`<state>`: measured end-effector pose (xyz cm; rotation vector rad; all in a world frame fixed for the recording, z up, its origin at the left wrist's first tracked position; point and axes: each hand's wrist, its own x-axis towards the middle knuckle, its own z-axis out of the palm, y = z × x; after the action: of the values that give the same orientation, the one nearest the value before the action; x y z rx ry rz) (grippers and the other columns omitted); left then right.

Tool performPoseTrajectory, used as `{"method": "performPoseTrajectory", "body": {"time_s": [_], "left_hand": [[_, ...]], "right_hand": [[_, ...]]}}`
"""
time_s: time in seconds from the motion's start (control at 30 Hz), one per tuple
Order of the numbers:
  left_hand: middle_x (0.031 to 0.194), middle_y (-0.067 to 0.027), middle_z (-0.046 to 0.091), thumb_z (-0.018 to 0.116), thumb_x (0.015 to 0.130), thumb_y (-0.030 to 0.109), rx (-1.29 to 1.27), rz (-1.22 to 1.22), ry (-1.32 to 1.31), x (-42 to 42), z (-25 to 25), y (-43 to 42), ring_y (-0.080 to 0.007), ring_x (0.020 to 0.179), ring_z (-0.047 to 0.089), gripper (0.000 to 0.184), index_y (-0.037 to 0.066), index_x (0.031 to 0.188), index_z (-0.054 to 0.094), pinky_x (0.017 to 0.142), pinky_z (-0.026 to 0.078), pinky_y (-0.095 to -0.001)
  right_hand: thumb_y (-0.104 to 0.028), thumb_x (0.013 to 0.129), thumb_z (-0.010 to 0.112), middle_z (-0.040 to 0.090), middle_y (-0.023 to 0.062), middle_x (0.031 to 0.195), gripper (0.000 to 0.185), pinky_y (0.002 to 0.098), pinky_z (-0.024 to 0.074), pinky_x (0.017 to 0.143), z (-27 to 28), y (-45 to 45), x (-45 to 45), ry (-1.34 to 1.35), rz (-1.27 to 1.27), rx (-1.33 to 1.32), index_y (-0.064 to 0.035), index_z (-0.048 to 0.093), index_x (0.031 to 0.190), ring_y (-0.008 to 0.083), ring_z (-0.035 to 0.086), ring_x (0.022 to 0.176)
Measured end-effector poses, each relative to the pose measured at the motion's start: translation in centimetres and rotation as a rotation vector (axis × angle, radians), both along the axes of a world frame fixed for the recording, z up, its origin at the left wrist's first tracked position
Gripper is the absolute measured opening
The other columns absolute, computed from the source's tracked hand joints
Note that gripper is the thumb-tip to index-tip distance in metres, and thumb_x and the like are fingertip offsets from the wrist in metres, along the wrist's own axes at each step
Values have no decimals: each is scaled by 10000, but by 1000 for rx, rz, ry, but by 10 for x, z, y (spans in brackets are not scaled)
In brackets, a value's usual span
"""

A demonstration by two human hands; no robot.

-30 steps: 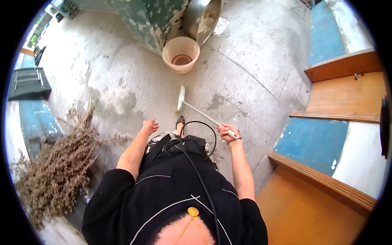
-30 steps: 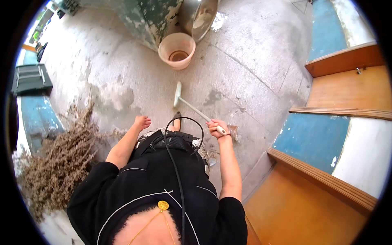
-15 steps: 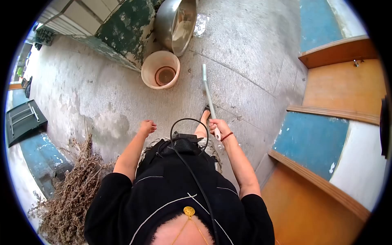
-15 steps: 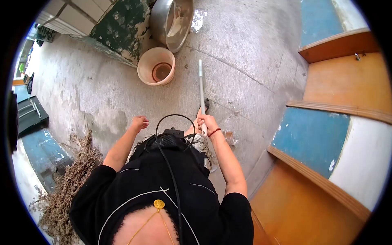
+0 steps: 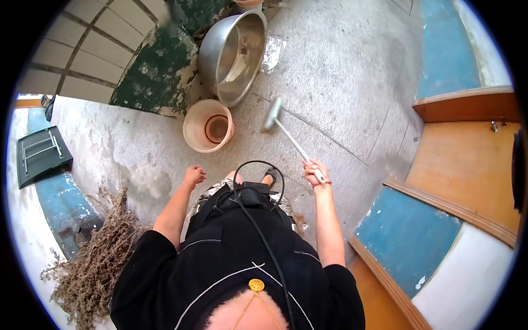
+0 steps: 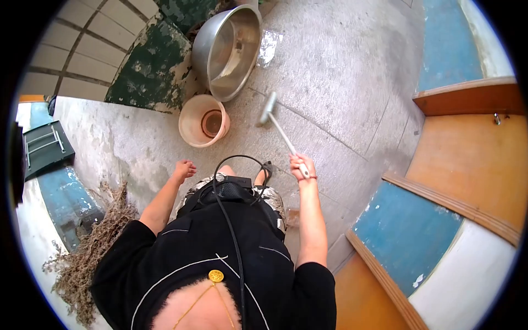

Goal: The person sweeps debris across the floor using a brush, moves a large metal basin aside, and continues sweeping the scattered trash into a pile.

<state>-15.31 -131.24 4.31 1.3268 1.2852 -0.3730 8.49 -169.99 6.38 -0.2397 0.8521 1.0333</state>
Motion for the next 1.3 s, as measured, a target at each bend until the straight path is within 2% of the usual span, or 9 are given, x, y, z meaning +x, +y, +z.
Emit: {"method": "performPoseTrajectory", "body": {"time_s": [0.23,0.4,0.47,0.7,0.93,1.0,1.1,1.2,1.3], "left_hand": [[716,-84,527,411,746,149,-242,208,45,92,-31,5,-166,551,514,192,37,901,425,483,428,-273],[702,-78,528,406,741,136,-189,154,2,196,-35,43,-163,544,513,159,35,854,453,463,428,-277],[683,-78,527,410,732,136,-164,169,0,236,-37,61,-164,528,509,155,30,830,465,447,422,-276],[699,-82,536,431,730,154,-61,-44,-24,365,-17,129,-165,542,520,190,34,877,446,472,432,-274],[845,-86,522,407,765,196,-600,199,-307,506,22,129,-181,678,514,248,46,963,409,632,420,-306],[910,-92,499,396,772,202,-672,117,-364,540,28,118,-186,751,499,268,52,993,392,679,400,-315],[926,-94,496,406,768,195,-715,134,-341,583,31,103,-193,769,501,257,54,982,402,673,401,-315],[950,-85,490,402,773,214,-829,156,-379,632,24,89,-183,789,494,251,66,974,424,682,400,-302],[973,-69,483,385,781,234,-795,55,-373,700,42,66,-175,816,482,271,75,998,420,692,398,-299]], "right_hand": [[-35,690,437,387,24,507,79,203,297,326,26,48,61,-275,329,-446,-51,364,663,60,358,374],[-46,708,437,376,0,506,76,177,293,318,35,100,140,-267,268,-308,-45,361,699,34,351,369],[-40,718,428,376,-11,511,75,149,277,312,30,125,179,-287,309,-105,-43,354,706,16,345,367],[-73,746,392,398,27,587,240,151,294,325,-12,190,304,-31,18,97,120,330,874,27,364,376],[-102,770,355,383,7,572,316,155,300,313,5,151,393,-63,-160,-68,148,267,943,26,360,352],[-105,758,378,380,-3,542,248,160,295,309,-1,155,417,-46,-124,-137,101,335,890,26,346,344],[-61,703,427,367,-10,492,76,188,295,317,1,179,455,-406,354,-448,-36,369,661,46,334,343],[-48,688,438,375,-7,488,92,191,298,326,15,210,485,-398,340,-548,-60,358,642,52,339,348],[-45,703,438,366,-21,472,112,182,291,327,34,210,533,-296,368,-315,-65,360,625,33,335,344]]}}
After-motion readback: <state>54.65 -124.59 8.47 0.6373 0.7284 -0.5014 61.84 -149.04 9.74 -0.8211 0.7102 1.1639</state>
